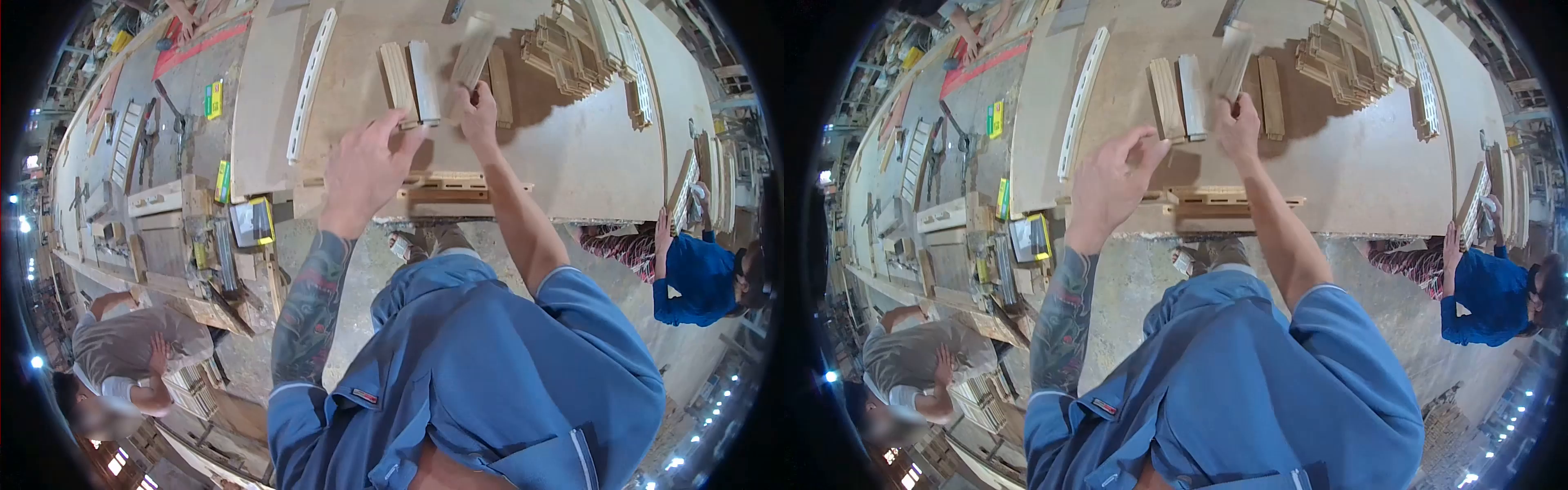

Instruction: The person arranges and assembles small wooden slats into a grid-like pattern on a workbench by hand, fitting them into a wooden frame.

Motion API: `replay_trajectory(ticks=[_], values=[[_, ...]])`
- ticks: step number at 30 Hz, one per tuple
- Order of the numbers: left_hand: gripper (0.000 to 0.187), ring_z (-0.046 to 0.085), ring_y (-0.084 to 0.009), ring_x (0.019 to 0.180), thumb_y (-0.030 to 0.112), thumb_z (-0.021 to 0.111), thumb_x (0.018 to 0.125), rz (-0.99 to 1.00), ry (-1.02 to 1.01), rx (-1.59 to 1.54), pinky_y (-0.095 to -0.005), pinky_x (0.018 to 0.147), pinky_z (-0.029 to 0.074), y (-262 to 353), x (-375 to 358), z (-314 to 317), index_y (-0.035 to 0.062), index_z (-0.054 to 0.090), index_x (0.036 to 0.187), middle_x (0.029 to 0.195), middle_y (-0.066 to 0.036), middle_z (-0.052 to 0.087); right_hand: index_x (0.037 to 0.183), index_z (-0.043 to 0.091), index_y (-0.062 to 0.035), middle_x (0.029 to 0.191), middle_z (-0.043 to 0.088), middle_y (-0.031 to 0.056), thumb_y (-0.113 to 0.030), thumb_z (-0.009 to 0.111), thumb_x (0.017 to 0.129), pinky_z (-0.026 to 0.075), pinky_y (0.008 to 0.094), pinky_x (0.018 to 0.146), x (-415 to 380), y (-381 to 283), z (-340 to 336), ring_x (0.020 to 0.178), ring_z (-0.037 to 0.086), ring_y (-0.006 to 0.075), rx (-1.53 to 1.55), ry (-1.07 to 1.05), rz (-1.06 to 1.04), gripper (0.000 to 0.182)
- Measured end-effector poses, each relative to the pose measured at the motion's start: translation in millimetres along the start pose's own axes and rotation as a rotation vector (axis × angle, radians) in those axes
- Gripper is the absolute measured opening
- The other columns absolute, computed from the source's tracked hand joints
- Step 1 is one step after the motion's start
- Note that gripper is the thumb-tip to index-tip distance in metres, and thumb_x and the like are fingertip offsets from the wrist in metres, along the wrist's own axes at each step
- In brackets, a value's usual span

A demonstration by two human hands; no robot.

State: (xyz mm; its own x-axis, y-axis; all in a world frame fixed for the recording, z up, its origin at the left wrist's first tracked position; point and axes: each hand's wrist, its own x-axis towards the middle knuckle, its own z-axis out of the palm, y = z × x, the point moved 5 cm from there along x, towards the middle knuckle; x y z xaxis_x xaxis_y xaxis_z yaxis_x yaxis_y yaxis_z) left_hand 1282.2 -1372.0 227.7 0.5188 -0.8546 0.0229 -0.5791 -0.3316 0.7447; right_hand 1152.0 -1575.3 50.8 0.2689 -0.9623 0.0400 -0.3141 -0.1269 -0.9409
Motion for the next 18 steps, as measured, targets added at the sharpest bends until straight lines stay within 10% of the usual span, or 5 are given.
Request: replay_trajectory(ticks=[3, 11, 13, 18], values=[[0.067, 0.070, -0.0338, 0.091, 0.068, 0.061, 0.086, 0.086, 0.022, 0.296, -0.0430, 0.077, 0.055, 7.1, -6.8, 1.1, 0.0062, 0.072, 0.111, 0.095, -0.019, 0.073, 0.110, 0.065, 0.0009, 0.091, 0.070, 0.0107, -0.021, 0.068, 0.091, 0.051, 0.0299, 0.076, -27.9, 1.1, -8.4, 0.083, 0.063, 0.0121, 0.063, -0.344, -0.040, 0.030], [0.082, 0.069, -0.0364, 0.091, 0.079, 0.055, 0.081, 0.032, -0.048, 0.594, -0.0452, 0.079, 0.054, 20.7, -4.0, -1.8, 0.0049, 0.072, 0.112, 0.095, -0.021, 0.072, 0.119, 0.063, -0.0024, 0.116, 0.068, 0.0151, -0.029, 0.075, 0.084, 0.052, 0.0425, 0.087, -4.0, 38.6, -19.1, 0.101, 0.066, 0.0319, -0.484, -0.364, 0.226, 0.045], [0.080, 0.068, -0.0359, 0.093, 0.077, 0.057, 0.082, 0.031, -0.040, 0.576, -0.0448, 0.080, 0.053, 16.6, -5.7, 2.3, 0.0050, 0.072, 0.112, 0.097, -0.021, 0.072, 0.123, 0.059, -0.0050, 0.138, 0.054, 0.0162, -0.037, 0.077, 0.080, 0.047, 0.0494, 0.096, -0.1, 14.5, -1.3, 0.119, 0.056, 0.0377, -0.814, 0.094, -0.089, 0.057], [0.069, 0.067, -0.0346, 0.098, 0.068, 0.062, 0.085, 0.032, -0.048, 0.458, -0.0431, 0.084, 0.052, 11.2, -2.9, 5.6, 0.0050, 0.072, 0.112, 0.105, -0.018, 0.071, 0.128, 0.054, 0.0063, 0.135, 0.050, 0.0209, -0.029, 0.066, 0.083, 0.031, 0.0499, 0.111, -29.0, 10.6, 125.3, 0.129, 0.043, 0.0407, -0.960, 0.069, -0.482, 0.058]])
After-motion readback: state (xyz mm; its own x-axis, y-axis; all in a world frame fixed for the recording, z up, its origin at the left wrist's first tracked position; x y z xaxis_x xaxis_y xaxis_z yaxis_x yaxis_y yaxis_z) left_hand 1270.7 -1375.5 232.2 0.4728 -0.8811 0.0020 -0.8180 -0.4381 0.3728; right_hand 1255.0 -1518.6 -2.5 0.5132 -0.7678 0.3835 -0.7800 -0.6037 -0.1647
